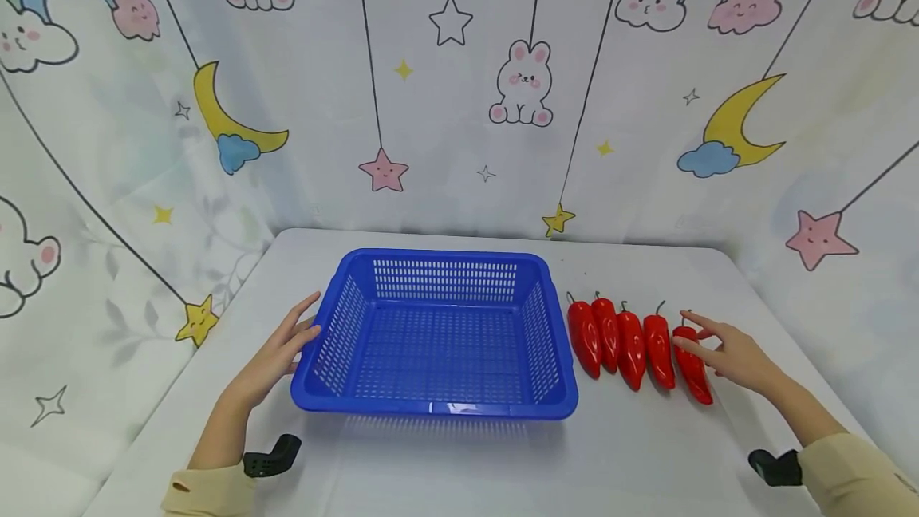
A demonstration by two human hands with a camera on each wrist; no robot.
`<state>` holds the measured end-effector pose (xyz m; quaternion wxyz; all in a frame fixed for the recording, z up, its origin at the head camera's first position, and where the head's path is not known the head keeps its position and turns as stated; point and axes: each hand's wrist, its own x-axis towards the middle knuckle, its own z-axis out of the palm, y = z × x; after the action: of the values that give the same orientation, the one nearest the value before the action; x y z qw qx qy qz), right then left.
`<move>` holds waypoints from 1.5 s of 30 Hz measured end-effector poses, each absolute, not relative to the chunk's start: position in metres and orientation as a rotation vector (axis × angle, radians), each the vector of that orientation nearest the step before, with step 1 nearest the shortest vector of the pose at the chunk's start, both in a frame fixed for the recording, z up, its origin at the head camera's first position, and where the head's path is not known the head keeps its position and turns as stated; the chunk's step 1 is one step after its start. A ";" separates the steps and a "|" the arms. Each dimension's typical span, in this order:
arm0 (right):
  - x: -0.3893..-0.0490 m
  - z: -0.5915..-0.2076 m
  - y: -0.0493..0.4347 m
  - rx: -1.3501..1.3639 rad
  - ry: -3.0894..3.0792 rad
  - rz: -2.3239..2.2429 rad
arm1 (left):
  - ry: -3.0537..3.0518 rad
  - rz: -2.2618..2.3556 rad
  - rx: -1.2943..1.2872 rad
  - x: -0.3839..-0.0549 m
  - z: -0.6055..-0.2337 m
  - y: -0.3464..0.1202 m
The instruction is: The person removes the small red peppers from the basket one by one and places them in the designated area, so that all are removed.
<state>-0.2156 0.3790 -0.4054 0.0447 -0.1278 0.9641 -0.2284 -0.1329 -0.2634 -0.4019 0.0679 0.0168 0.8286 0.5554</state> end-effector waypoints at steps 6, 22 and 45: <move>-0.217 -0.397 0.373 -0.429 2.994 -0.721 | 2.592 1.646 0.155 -0.134 -0.391 -0.268; -0.210 -0.376 0.364 -0.427 3.037 -0.690 | 2.732 1.613 0.293 -0.141 -0.370 -0.268; -0.214 -0.350 0.343 -0.531 3.040 -0.647 | 2.765 1.487 0.386 -0.153 -0.351 -0.266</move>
<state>-0.2143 0.3429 -0.3501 -0.0056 -0.1683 0.9641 -0.2053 -0.1532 -0.2664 -0.3513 -0.0106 0.1219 0.8740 0.4702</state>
